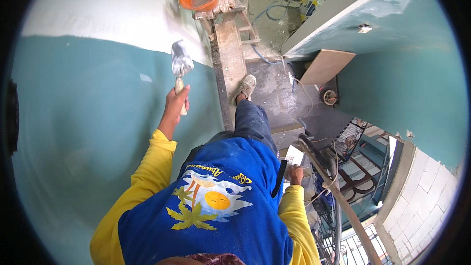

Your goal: The person applies white plaster to a teal wall using a trowel and a smaller putty knife. They repeatedly scoop plaster from a bucket, transfer it to the trowel, and smooth it onto the wall surface in a stairwell area.

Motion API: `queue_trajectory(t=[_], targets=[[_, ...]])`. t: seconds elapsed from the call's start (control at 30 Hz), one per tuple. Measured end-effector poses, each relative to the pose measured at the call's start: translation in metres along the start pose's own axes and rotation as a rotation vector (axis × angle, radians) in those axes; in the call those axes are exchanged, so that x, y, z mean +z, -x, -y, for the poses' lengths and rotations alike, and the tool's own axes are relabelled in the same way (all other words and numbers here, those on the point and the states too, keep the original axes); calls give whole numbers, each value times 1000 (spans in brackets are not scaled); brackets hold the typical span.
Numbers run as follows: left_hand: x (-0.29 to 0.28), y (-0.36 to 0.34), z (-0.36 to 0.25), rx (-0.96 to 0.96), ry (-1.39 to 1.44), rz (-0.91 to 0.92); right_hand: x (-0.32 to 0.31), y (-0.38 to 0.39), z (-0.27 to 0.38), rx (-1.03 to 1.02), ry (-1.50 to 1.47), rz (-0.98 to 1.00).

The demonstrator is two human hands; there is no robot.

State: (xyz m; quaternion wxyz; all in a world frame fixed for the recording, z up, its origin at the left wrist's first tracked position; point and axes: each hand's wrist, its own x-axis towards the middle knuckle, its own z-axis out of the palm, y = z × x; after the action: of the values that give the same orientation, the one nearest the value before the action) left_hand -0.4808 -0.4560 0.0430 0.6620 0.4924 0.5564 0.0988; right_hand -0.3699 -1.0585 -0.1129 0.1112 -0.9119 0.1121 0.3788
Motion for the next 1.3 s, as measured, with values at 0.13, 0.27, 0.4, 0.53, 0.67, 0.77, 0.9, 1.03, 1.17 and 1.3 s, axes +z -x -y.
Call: queue_trajectory(t=[0.13,0.27,0.4,0.53,0.67,0.77,0.9,1.03,1.17,1.3], targets=[[15,-72,-73,41,-55,-44,13,-32,37,11,67,4],[22,-146,-146,19,-27,-87,3,-52,78,58,79,166],[31,-218,-211,103,-26,-89,-18,-61,115,201,136,187],[37,-305,-281,179,-69,-73,-32,-67,140,60,166,-5],[39,-415,-354,239,-232,-60,-47,-61,169,148,31,11],[44,-516,-404,302,-409,-124,-65,-50,213,298,52,-19],[43,-653,-459,336,-706,-65,-93,-40,291,257,369,80],[51,-753,-486,360,-894,-33,-112,-52,352,218,444,125],[81,-809,-502,480,-1007,6,-130,-67,394,199,220,125],[97,-840,-507,191,-898,52,-144,-69,436,307,223,109]])
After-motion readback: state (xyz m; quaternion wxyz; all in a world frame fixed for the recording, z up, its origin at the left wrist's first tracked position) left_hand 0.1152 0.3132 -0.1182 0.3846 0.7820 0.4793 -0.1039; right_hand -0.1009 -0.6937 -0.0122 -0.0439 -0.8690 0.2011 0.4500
